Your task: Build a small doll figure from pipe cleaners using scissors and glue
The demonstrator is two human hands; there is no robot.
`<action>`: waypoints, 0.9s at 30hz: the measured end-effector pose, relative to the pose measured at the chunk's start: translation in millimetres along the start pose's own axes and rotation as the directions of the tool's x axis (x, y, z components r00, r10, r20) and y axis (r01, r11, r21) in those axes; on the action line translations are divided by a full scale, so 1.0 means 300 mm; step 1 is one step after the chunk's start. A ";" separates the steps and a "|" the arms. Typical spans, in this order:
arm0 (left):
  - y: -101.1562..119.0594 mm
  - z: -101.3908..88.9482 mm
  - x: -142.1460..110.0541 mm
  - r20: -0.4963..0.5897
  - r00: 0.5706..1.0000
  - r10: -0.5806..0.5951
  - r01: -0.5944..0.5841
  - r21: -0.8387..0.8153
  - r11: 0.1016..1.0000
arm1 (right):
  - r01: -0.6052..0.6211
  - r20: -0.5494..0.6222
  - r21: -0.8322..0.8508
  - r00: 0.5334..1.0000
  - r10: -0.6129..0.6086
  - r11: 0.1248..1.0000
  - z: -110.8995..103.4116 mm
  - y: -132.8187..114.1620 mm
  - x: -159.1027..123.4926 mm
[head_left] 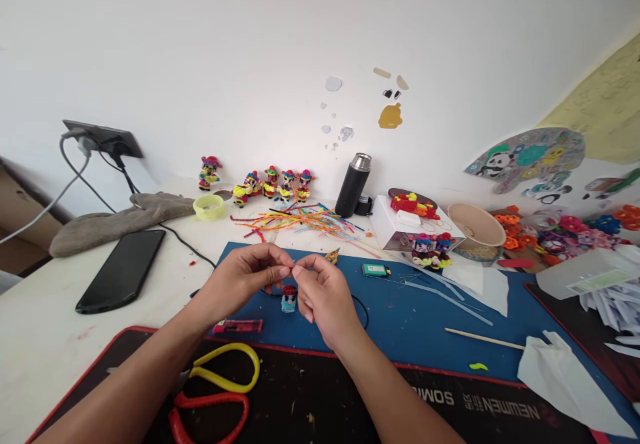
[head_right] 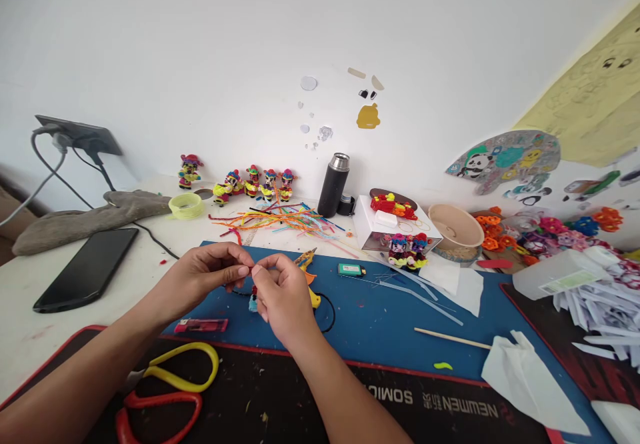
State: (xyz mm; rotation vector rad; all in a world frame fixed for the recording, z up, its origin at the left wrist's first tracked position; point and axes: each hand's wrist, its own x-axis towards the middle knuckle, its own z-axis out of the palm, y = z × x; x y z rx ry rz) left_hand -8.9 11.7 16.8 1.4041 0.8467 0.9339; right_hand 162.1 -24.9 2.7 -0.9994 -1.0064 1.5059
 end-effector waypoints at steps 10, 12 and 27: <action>0.003 0.008 -0.002 -0.047 0.999 0.024 -0.019 0.101 0.995 | 0.002 -0.004 0.016 1.000 -0.002 1.000 -0.006 0.000 0.000; 0.003 0.008 -0.004 -0.069 0.997 0.031 -0.023 0.120 0.993 | -0.001 -0.004 0.028 1.000 0.001 1.000 -0.004 0.000 0.002; 0.005 0.009 -0.004 -0.101 0.994 0.045 -0.032 0.131 0.991 | 0.004 0.002 0.024 1.000 -0.004 1.000 -0.006 0.000 0.002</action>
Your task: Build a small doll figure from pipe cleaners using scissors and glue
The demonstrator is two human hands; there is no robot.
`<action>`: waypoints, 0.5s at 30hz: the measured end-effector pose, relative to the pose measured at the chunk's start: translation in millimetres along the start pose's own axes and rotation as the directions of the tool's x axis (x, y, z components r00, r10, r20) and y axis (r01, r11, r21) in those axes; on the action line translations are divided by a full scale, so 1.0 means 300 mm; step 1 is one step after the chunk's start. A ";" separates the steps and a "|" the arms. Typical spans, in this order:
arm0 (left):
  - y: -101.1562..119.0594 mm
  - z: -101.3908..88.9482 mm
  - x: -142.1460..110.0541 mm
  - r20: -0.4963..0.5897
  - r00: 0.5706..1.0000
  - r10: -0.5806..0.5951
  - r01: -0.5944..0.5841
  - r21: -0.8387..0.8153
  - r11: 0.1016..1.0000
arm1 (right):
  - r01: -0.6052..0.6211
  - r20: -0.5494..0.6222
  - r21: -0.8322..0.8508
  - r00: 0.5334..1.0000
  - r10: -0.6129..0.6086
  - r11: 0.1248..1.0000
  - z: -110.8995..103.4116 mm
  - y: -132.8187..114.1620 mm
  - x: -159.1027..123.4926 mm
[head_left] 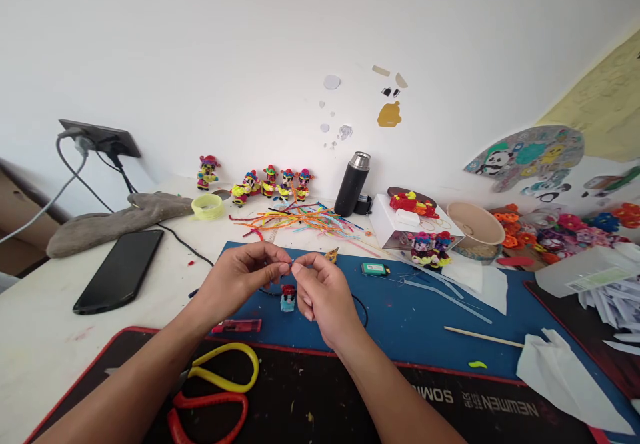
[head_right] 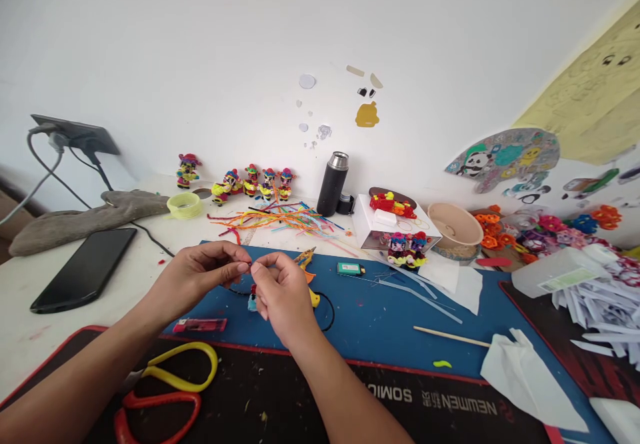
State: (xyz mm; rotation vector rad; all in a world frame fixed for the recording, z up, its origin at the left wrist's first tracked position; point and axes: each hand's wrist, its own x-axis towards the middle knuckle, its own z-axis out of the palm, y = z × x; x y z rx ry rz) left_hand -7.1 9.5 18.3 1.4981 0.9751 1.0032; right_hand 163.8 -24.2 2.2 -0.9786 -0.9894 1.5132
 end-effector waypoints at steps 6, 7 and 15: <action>-0.003 0.000 -0.001 0.006 0.999 -0.045 0.045 -0.042 0.998 | -0.005 -0.004 0.003 1.000 0.005 1.000 0.003 -0.005 -0.003; -0.007 0.001 0.000 0.008 0.998 -0.060 0.061 -0.062 0.996 | -0.005 -0.004 0.004 1.000 0.005 1.000 0.003 -0.005 -0.003; -0.034 0.014 0.010 0.032 0.988 -0.153 0.156 -0.292 0.944 | 0.008 0.009 0.013 1.000 -0.008 1.000 0.001 -0.003 -0.005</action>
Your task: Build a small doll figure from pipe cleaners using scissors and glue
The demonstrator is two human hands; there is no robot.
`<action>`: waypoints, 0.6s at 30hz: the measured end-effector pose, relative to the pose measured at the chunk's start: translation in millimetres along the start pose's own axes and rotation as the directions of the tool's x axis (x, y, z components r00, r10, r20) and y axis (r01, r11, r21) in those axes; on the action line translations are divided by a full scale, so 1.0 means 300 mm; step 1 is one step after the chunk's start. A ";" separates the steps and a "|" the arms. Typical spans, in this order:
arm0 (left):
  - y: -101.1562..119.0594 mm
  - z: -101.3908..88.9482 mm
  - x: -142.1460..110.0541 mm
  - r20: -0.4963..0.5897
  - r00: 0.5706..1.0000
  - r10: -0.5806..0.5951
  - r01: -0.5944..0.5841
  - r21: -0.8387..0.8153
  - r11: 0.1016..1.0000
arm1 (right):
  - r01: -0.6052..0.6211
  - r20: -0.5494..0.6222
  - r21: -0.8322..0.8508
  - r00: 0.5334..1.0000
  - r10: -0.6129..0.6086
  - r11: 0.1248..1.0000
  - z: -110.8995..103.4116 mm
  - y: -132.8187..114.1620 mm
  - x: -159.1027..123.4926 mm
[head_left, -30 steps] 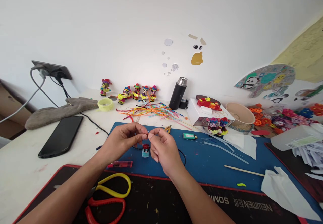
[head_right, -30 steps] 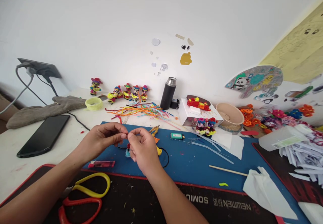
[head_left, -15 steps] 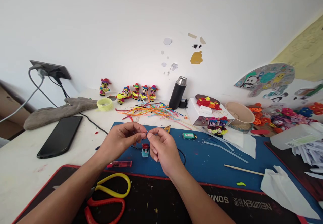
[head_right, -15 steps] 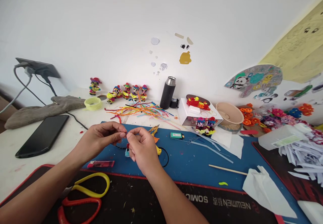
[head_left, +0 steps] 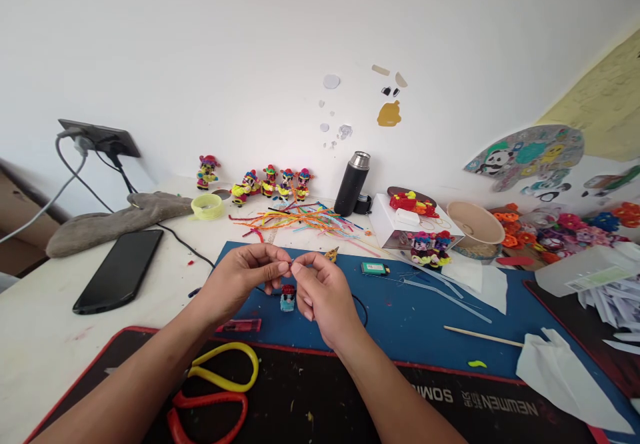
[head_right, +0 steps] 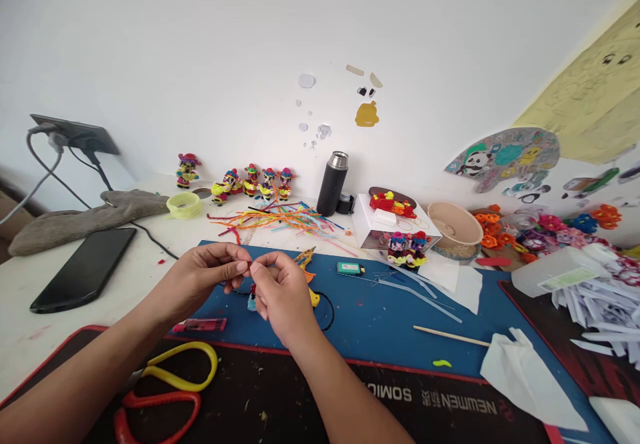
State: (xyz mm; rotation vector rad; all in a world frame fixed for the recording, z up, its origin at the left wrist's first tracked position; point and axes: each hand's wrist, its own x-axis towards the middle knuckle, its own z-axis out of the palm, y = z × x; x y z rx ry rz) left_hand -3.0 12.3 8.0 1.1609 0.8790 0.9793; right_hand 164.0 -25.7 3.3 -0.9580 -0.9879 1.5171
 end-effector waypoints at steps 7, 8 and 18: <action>0.000 0.004 0.000 0.016 0.999 -0.041 0.042 -0.070 0.997 | -0.002 -0.006 -0.006 1.000 0.002 1.000 0.000 -0.003 0.000; 0.001 0.005 0.000 0.017 0.999 -0.044 0.045 -0.078 0.996 | -0.002 -0.007 -0.008 1.000 0.002 1.000 0.001 -0.004 0.000; -0.009 0.017 -0.001 0.012 0.995 -0.096 0.097 -0.222 0.970 | 0.009 0.008 -0.003 1.000 -0.009 1.000 0.001 0.005 0.000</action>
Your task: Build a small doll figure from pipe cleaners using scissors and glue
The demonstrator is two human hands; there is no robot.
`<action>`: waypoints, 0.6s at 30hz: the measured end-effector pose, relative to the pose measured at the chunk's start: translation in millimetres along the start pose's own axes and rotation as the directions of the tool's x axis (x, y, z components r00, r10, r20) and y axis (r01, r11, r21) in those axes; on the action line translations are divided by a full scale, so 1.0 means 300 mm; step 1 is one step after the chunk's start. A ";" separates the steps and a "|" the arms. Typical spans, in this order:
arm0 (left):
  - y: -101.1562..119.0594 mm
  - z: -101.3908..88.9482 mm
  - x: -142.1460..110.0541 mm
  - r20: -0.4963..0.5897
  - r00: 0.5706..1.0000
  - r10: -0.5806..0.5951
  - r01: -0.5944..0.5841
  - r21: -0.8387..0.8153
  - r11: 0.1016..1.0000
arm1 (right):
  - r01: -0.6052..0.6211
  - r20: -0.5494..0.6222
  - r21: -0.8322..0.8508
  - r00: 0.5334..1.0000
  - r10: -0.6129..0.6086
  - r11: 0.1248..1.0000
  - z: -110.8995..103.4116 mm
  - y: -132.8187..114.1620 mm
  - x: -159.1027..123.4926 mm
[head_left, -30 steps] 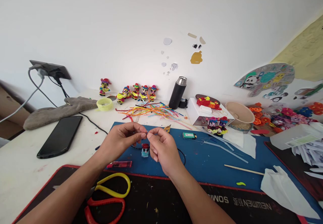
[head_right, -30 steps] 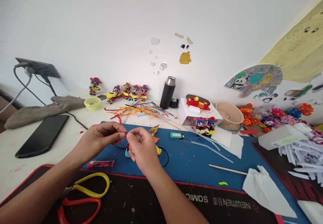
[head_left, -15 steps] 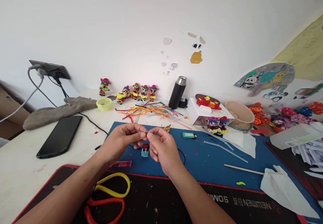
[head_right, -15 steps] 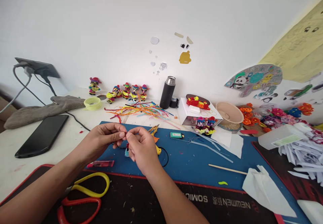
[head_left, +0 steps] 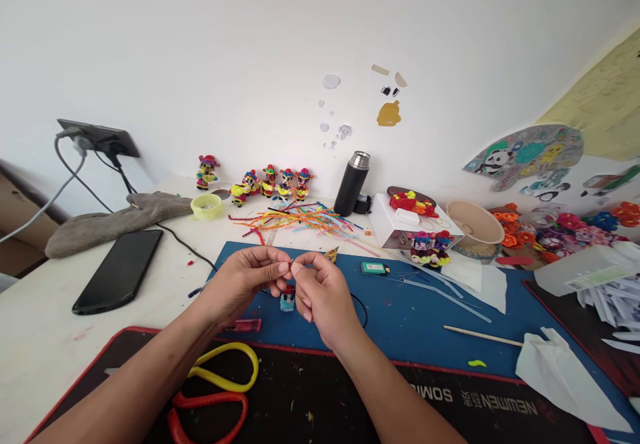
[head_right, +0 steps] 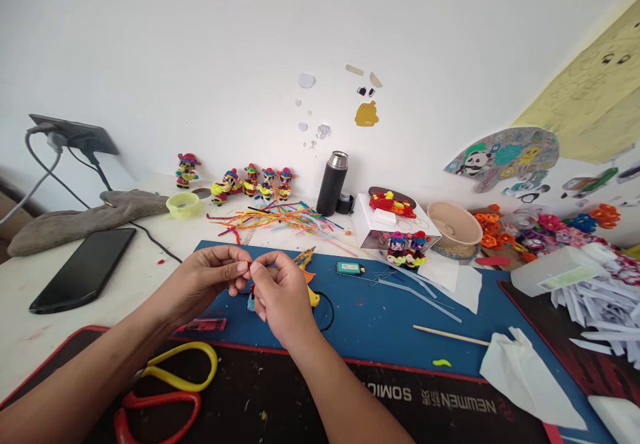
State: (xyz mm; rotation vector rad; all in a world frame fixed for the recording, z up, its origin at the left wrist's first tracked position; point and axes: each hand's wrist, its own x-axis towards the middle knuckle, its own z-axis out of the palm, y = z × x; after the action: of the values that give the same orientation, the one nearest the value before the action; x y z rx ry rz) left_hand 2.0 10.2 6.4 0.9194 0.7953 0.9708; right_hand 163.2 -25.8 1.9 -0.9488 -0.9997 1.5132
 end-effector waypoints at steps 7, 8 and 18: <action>0.004 0.007 -0.004 0.010 0.999 -0.051 0.052 -0.073 0.996 | 0.004 -0.015 -0.043 1.000 -0.005 0.999 -0.005 -0.005 0.001; 0.005 0.008 -0.004 0.013 0.998 -0.062 0.062 -0.078 0.995 | 0.005 -0.018 -0.054 1.000 -0.006 0.999 -0.006 -0.006 0.001; 0.008 0.001 -0.001 0.065 0.988 -0.144 0.151 -0.138 0.979 | 0.053 -0.013 -0.129 0.998 -0.055 0.990 -0.010 -0.009 0.004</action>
State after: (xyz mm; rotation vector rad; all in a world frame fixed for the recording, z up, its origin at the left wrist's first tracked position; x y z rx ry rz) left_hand 1.4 10.6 8.8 0.7497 0.7280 0.8576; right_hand 166.8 -24.1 3.3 -1.0151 -1.1124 1.4073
